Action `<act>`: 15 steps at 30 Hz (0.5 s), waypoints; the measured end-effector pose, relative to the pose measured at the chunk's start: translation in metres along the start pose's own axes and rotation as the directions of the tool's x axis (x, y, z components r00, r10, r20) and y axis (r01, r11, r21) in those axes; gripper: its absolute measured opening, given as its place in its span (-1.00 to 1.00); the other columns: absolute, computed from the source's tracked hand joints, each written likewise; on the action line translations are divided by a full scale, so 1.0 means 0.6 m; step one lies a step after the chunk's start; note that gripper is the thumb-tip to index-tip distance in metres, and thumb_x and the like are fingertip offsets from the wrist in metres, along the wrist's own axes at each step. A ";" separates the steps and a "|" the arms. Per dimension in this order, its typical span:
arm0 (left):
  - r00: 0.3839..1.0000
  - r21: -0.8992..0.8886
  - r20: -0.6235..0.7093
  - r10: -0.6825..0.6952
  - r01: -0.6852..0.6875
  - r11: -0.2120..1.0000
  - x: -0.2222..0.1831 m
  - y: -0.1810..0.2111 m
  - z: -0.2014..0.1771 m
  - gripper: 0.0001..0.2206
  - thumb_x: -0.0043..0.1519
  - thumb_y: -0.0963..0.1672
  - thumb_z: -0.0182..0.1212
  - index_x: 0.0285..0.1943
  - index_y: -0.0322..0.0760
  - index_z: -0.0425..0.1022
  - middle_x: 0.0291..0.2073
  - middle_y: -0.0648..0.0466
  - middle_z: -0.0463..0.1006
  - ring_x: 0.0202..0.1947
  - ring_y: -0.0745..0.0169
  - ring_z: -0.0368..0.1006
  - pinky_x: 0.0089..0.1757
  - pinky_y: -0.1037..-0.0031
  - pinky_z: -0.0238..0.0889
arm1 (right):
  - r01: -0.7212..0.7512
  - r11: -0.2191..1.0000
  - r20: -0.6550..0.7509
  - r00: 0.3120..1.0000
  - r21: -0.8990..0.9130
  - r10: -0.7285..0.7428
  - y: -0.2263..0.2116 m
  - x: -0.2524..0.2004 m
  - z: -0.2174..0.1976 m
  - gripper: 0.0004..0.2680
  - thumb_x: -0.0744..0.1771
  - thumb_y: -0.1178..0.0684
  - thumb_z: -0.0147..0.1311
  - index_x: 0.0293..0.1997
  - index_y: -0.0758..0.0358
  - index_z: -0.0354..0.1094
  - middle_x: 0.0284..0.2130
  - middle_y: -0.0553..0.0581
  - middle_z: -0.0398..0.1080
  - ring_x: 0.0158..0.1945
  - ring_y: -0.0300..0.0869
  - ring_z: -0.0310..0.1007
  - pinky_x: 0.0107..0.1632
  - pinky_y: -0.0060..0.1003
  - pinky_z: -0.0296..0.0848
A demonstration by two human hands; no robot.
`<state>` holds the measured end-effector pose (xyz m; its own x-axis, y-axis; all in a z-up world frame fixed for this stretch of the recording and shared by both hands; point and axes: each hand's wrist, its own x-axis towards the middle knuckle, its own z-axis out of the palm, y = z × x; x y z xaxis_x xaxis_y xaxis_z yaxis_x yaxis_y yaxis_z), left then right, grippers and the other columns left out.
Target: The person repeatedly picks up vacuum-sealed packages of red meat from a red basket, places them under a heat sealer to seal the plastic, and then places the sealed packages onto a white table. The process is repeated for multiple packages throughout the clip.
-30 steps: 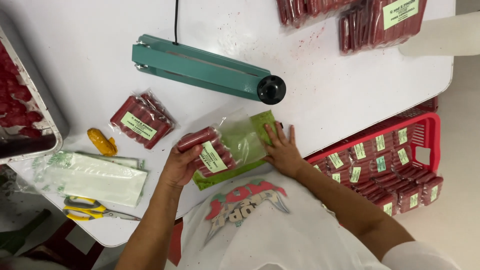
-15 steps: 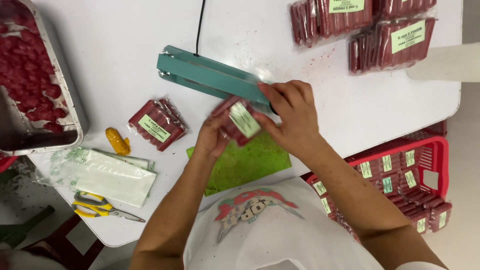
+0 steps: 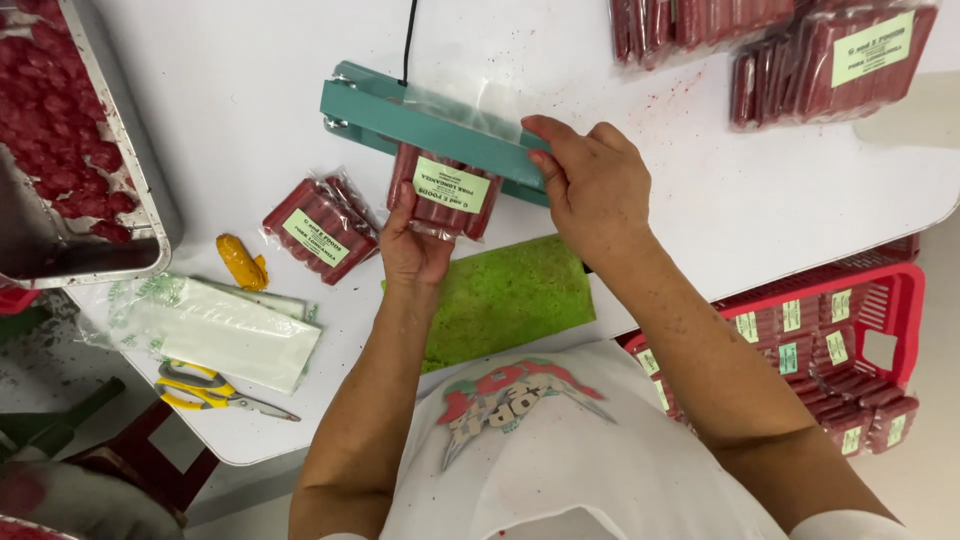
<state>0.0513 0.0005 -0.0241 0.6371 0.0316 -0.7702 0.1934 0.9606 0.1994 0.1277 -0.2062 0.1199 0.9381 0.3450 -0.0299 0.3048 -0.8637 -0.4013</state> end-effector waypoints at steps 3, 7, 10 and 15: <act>1.000 0.019 0.012 0.013 -0.014 1.000 -0.009 0.002 0.016 -0.63 0.17 -0.03 0.36 0.09 -0.29 0.57 -0.04 -0.04 0.64 -0.05 -0.04 0.59 0.06 0.15 0.45 | 0.027 0.997 -0.081 0.996 0.073 -0.021 0.041 -0.011 0.059 -0.81 0.45 -0.01 -0.04 0.17 0.05 0.43 -0.55 0.11 0.40 -0.34 -0.06 0.37 -0.20 -0.24 0.41; 1.000 0.022 -0.015 0.017 -0.017 1.000 -0.013 0.005 0.013 -0.64 0.18 -0.03 0.34 0.10 -0.28 0.57 -0.04 -0.06 0.64 -0.04 -0.08 0.59 0.06 0.11 0.45 | 0.100 0.984 -0.197 0.978 0.147 -0.070 0.071 -0.015 0.111 -0.82 0.44 0.04 -0.04 0.13 0.05 0.47 -0.56 0.09 0.38 -0.38 -0.07 0.33 -0.24 -0.27 0.39; 1.000 0.048 -0.008 0.024 -0.023 0.999 -0.018 0.006 0.026 -0.64 0.17 -0.03 0.35 0.08 -0.29 0.57 -0.05 -0.06 0.64 -0.04 -0.09 0.58 0.08 0.09 0.45 | 0.164 0.971 -0.269 0.956 0.172 -0.114 0.078 -0.014 0.119 -0.82 0.44 0.07 -0.05 0.11 0.08 0.49 -0.56 0.09 0.37 -0.40 -0.08 0.31 -0.27 -0.27 0.36; 0.999 0.047 0.001 0.045 -0.045 0.998 -0.021 0.004 0.026 -0.52 0.07 -0.07 0.43 0.16 -0.35 0.50 -0.02 -0.11 0.62 -0.01 -0.05 0.53 -0.03 0.10 0.47 | 0.181 0.975 -0.282 0.949 0.132 -0.138 0.086 -0.018 0.131 -0.68 0.34 0.32 0.02 0.19 0.05 0.41 -0.36 -0.10 0.54 -0.30 -0.17 0.24 -0.34 -0.30 0.30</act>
<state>0.0555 -0.0018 -0.0046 0.6461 0.0748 -0.7596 0.1993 0.9441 0.2626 0.1203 -0.2256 0.0275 0.8950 0.3429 0.2853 0.4450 -0.7310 -0.5173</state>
